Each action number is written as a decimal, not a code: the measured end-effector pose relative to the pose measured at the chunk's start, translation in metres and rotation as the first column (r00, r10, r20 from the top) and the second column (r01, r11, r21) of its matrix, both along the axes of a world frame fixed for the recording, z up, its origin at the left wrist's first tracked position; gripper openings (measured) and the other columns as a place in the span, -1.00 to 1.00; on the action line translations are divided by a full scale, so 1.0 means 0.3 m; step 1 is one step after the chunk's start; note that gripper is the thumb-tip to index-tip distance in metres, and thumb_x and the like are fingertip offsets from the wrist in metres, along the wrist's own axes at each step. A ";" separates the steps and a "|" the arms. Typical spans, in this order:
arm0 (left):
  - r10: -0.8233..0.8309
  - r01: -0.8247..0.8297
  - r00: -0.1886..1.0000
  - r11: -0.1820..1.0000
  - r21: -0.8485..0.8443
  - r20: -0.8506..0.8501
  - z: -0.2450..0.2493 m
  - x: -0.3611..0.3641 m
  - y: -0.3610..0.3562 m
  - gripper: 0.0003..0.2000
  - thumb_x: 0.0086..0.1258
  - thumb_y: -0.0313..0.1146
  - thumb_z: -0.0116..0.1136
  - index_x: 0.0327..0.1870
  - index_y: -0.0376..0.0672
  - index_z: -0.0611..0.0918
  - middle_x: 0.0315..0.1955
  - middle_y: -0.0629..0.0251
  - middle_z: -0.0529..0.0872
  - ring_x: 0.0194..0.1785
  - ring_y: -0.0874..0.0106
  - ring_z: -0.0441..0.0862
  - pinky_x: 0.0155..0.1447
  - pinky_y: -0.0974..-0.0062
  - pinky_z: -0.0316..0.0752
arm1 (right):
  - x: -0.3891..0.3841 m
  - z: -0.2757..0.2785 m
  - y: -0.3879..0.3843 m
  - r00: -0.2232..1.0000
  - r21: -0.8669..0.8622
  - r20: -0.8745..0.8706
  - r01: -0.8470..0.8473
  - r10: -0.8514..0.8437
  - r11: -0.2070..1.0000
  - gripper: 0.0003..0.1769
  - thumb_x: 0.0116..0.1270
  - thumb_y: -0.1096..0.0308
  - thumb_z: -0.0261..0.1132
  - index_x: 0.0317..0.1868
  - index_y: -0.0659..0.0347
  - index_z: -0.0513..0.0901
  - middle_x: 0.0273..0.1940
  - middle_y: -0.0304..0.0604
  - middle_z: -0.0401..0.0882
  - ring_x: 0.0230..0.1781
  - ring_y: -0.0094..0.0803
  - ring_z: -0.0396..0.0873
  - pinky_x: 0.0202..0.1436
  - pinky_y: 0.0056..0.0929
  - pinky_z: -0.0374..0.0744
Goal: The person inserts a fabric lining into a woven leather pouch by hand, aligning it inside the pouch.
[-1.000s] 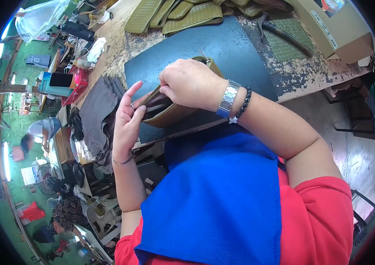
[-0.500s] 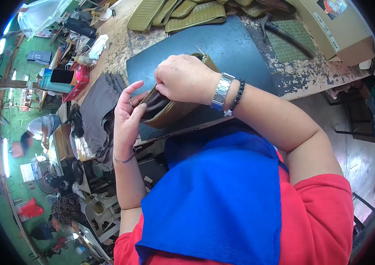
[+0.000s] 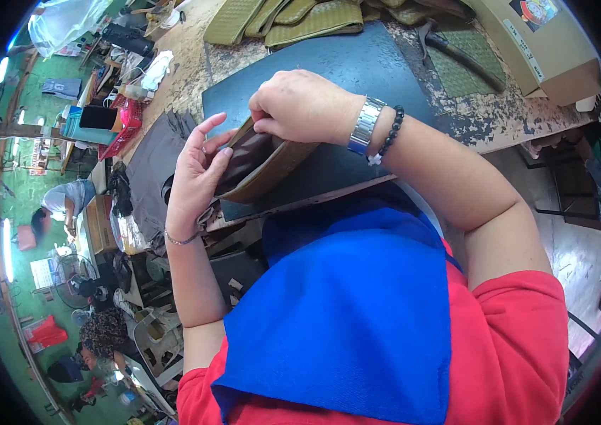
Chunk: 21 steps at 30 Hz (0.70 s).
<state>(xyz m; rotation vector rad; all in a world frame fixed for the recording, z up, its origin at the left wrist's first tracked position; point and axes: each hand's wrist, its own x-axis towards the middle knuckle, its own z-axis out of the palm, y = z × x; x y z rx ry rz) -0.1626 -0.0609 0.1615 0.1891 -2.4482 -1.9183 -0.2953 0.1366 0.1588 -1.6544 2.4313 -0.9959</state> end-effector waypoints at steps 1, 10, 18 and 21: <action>-0.042 0.043 0.997 0.999 -0.005 0.064 0.008 -0.002 -0.011 -0.48 0.43 -0.62 0.10 0.42 -0.16 0.38 0.02 0.21 0.69 0.07 0.60 0.56 0.21 0.62 0.43 | 0.000 -0.004 -0.001 1.000 -0.011 -0.011 0.009 -0.009 1.000 -0.82 0.26 0.24 0.35 -0.33 0.18 0.71 -0.36 -0.04 0.71 -0.20 -0.06 0.68 -0.06 -0.12 0.61; -0.087 0.082 0.995 0.991 0.104 0.048 0.002 -0.021 0.004 -0.48 0.46 -0.64 0.04 0.44 -0.16 0.35 0.09 0.19 0.68 0.09 0.64 0.53 0.20 0.65 0.41 | -0.008 -0.020 -0.019 0.998 -0.021 -0.011 0.063 -0.063 0.998 -0.82 0.25 0.27 0.33 -0.35 0.21 0.71 -0.36 0.01 0.70 -0.21 -0.04 0.69 -0.05 -0.12 0.62; -0.062 0.062 0.998 0.998 0.014 0.024 0.008 -0.038 0.011 -0.51 0.39 -0.60 0.15 0.35 -0.19 0.41 0.01 0.19 0.70 0.05 0.57 0.59 0.16 0.59 0.47 | -0.008 -0.012 -0.035 0.998 -0.001 -0.010 0.064 -0.064 0.998 -0.82 0.22 0.27 0.30 -0.38 0.21 0.70 -0.36 0.01 0.70 -0.21 -0.03 0.68 -0.06 -0.11 0.61; -0.023 0.028 0.999 0.994 -0.106 0.043 0.016 -0.074 0.026 -0.57 0.36 -0.57 0.22 0.25 -0.22 0.46 -0.09 0.20 0.72 -0.04 0.55 0.64 0.08 0.58 0.52 | -0.008 -0.033 -0.049 0.990 -0.010 -0.122 0.066 -0.067 0.998 -0.81 0.23 0.25 0.28 -0.39 0.19 0.70 -0.38 -0.03 0.69 -0.22 -0.09 0.69 -0.08 -0.11 0.58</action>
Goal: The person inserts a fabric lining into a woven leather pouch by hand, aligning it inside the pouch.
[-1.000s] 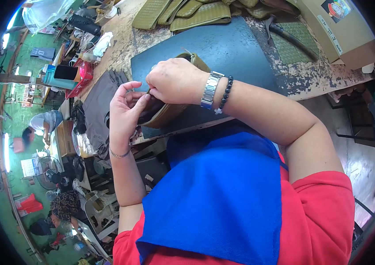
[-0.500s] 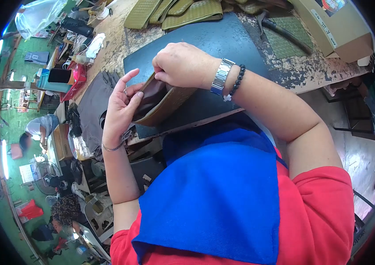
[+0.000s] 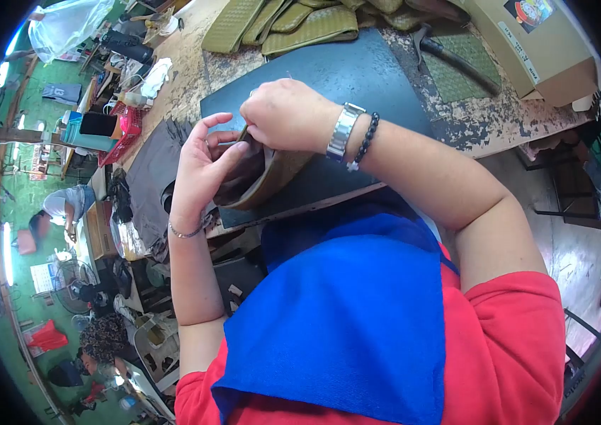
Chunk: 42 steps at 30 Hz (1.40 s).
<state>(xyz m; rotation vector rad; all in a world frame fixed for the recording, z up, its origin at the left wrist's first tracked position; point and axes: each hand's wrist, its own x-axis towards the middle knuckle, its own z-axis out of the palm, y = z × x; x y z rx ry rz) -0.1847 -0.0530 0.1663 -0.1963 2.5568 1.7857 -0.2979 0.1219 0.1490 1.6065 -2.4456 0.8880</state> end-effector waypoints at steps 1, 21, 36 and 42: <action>0.013 -0.013 1.000 0.998 -0.057 0.009 0.004 -0.015 0.005 -0.58 0.34 -0.56 0.24 0.21 -0.23 0.47 -0.13 0.20 0.73 -0.08 0.54 0.65 0.04 0.57 0.54 | 0.008 0.001 0.002 0.997 0.023 -0.073 0.011 -0.010 1.000 -0.80 0.24 0.24 0.28 -0.40 0.18 0.70 -0.39 -0.06 0.69 -0.22 -0.12 0.69 -0.08 -0.12 0.56; -0.126 0.126 0.992 0.990 0.067 -0.006 -0.024 -0.043 -0.004 -0.47 0.37 -0.59 0.14 0.39 -0.18 0.39 0.07 0.22 0.71 -0.13 0.63 0.49 0.07 0.61 0.42 | -0.065 0.011 0.095 0.968 0.038 0.182 0.171 -0.175 0.984 -0.74 0.19 0.17 0.35 -0.36 0.22 0.72 -0.29 0.00 0.69 -0.12 -0.06 0.65 0.03 -0.14 0.59; 0.218 -0.244 0.966 0.948 -0.206 -0.137 -0.011 -0.054 -0.034 -0.61 0.28 -0.48 0.37 0.11 -0.24 0.53 -0.18 0.25 0.72 -0.22 0.53 0.69 -0.13 0.59 0.58 | -0.127 -0.008 -0.136 0.988 -0.149 0.035 -0.142 0.149 0.979 -0.79 0.22 0.26 0.38 -0.36 0.26 0.67 -0.32 -0.01 0.66 -0.23 -0.05 0.64 -0.11 -0.19 0.60; 0.236 -0.288 0.941 0.934 -0.209 -0.243 -0.067 -0.077 -0.091 -0.67 0.29 -0.52 0.34 0.07 -0.25 0.58 -0.28 0.27 0.76 -0.24 0.55 0.71 -0.11 0.58 0.59 | -0.135 -0.054 -0.144 0.986 -0.155 0.028 -0.156 0.163 0.975 -0.78 0.24 0.23 0.38 -0.33 0.23 0.66 -0.30 -0.04 0.65 -0.23 -0.06 0.65 -0.09 -0.20 0.60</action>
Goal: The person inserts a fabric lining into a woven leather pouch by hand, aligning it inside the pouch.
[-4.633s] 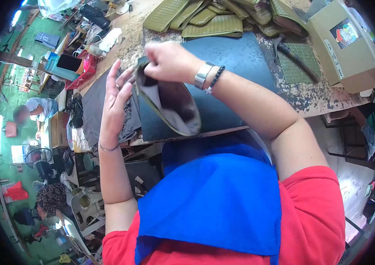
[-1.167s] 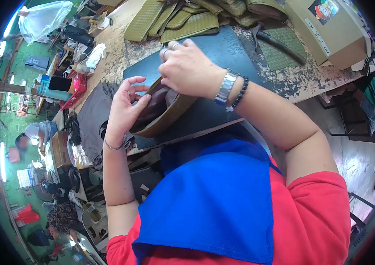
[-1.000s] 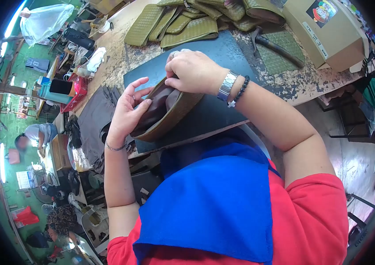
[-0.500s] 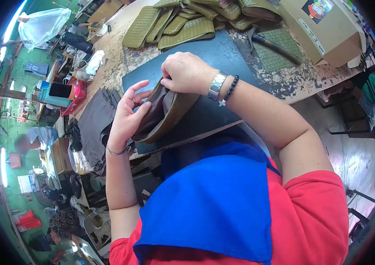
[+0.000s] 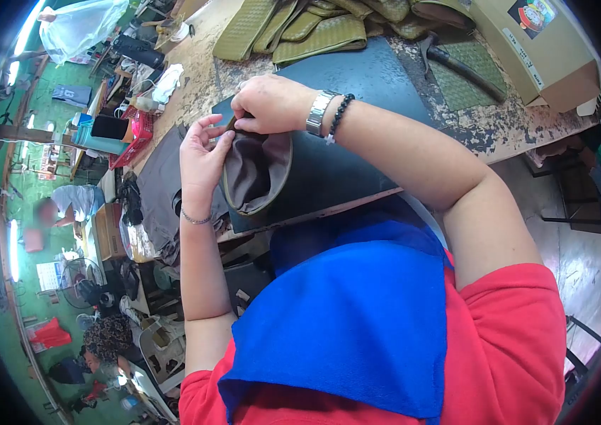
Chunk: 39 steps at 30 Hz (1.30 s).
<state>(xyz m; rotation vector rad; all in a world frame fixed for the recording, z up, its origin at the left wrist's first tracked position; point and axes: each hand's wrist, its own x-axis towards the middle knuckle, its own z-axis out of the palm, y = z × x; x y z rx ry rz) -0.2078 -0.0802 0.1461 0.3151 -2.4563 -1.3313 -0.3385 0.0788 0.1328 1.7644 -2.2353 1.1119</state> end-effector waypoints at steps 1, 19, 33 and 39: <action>-0.008 0.007 1.000 1.000 0.022 0.009 0.005 -0.003 -0.008 -0.67 0.28 -0.53 0.33 0.07 -0.25 0.58 -0.29 0.26 0.76 -0.23 0.55 0.71 -0.11 0.58 0.59 | 0.005 0.003 0.007 1.000 -0.003 -0.006 0.012 -0.012 1.000 -0.78 0.25 0.22 0.38 -0.33 0.22 0.66 -0.30 -0.05 0.65 -0.23 -0.06 0.65 -0.09 -0.20 0.60; -0.126 0.124 0.992 0.986 0.112 0.014 0.004 -0.024 -0.020 -0.62 0.30 -0.59 0.22 0.16 -0.26 0.53 -0.17 0.24 0.74 -0.16 0.53 0.67 0.00 0.54 0.56 | 0.005 0.037 0.041 0.978 -0.001 0.010 0.208 -0.208 0.978 -0.81 0.21 0.25 0.36 -0.34 0.21 0.65 -0.33 -0.02 0.66 -0.21 -0.07 0.65 -0.09 -0.17 0.61; -0.160 0.188 0.982 0.903 -0.386 0.103 0.069 -0.032 0.039 -0.60 0.30 -0.57 0.12 0.18 -0.10 0.65 -0.16 0.14 0.74 -0.17 0.40 0.70 -0.01 0.42 0.59 | 0.009 0.039 0.028 0.970 0.003 0.020 0.244 -0.244 0.970 -0.81 0.20 0.27 0.33 -0.34 0.22 0.62 -0.30 0.01 0.66 -0.20 -0.05 0.66 -0.10 -0.15 0.61; -0.165 0.206 0.978 0.835 -0.511 0.125 0.080 -0.039 0.037 -0.58 0.27 -0.60 0.08 0.16 -0.12 0.65 -0.12 0.02 0.73 -0.11 0.23 0.70 0.04 0.37 0.58 | 0.018 0.017 0.055 0.970 -0.089 0.091 0.235 -0.227 0.968 -0.74 0.18 0.31 0.37 -0.19 0.22 0.55 -0.26 0.04 0.66 -0.14 0.00 0.65 -0.06 -0.13 0.61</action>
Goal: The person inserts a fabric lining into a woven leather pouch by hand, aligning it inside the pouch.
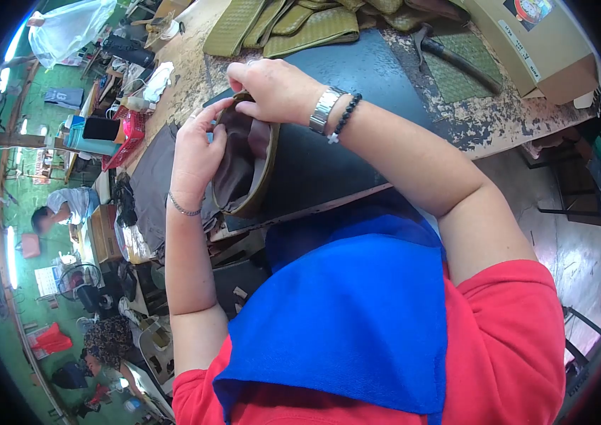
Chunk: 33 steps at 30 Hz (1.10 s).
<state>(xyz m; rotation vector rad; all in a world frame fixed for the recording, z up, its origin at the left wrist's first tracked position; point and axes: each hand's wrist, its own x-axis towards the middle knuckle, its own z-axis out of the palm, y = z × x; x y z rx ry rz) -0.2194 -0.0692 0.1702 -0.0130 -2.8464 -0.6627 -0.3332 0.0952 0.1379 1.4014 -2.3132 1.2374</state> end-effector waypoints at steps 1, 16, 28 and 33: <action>-0.016 0.016 1.000 1.000 0.006 -0.019 -0.003 -0.002 -0.005 -0.60 0.27 -0.60 0.08 0.14 -0.12 0.65 -0.12 0.04 0.73 -0.12 0.22 0.69 0.03 0.36 0.58 | 0.000 -0.008 0.009 1.000 -0.011 0.010 -0.005 0.006 1.000 -0.72 0.18 0.32 0.39 -0.16 0.23 0.54 -0.25 0.04 0.66 -0.13 0.00 0.65 -0.06 -0.12 0.61; -0.019 0.017 0.999 0.997 -0.072 -0.027 -0.001 -0.036 -0.006 -0.82 0.37 -0.30 0.24 -0.09 -0.12 0.69 -0.25 0.10 0.72 -0.20 0.19 0.68 -0.08 0.32 0.56 | 0.001 -0.019 0.029 0.994 -0.049 -0.051 -0.099 0.097 0.994 -0.81 0.22 0.40 0.35 -0.16 0.17 0.59 -0.23 -0.03 0.67 -0.15 -0.03 0.66 -0.07 -0.14 0.62; -0.054 0.055 0.998 0.996 0.074 -0.024 -0.014 -0.042 -0.012 -0.85 0.39 -0.37 0.24 -0.11 -0.20 0.66 -0.23 0.18 0.73 -0.20 0.27 0.68 -0.08 0.38 0.56 | -0.011 -0.018 0.028 0.985 0.021 -0.145 -0.091 0.093 0.996 -0.88 0.29 0.34 0.34 -0.22 0.19 0.65 -0.24 -0.07 0.65 -0.20 -0.07 0.66 -0.10 -0.21 0.63; 0.037 -0.031 0.999 0.944 0.328 -0.013 -0.015 -0.032 0.006 -0.76 0.38 -0.48 0.28 0.04 -0.21 0.64 -0.28 0.29 0.73 -0.33 0.59 0.62 -0.17 0.57 0.55 | -0.006 -0.020 0.020 0.998 -0.003 -0.057 0.002 -0.002 1.000 -0.84 0.28 0.30 0.36 -0.28 0.22 0.64 -0.28 -0.05 0.66 -0.22 -0.07 0.66 -0.12 -0.21 0.62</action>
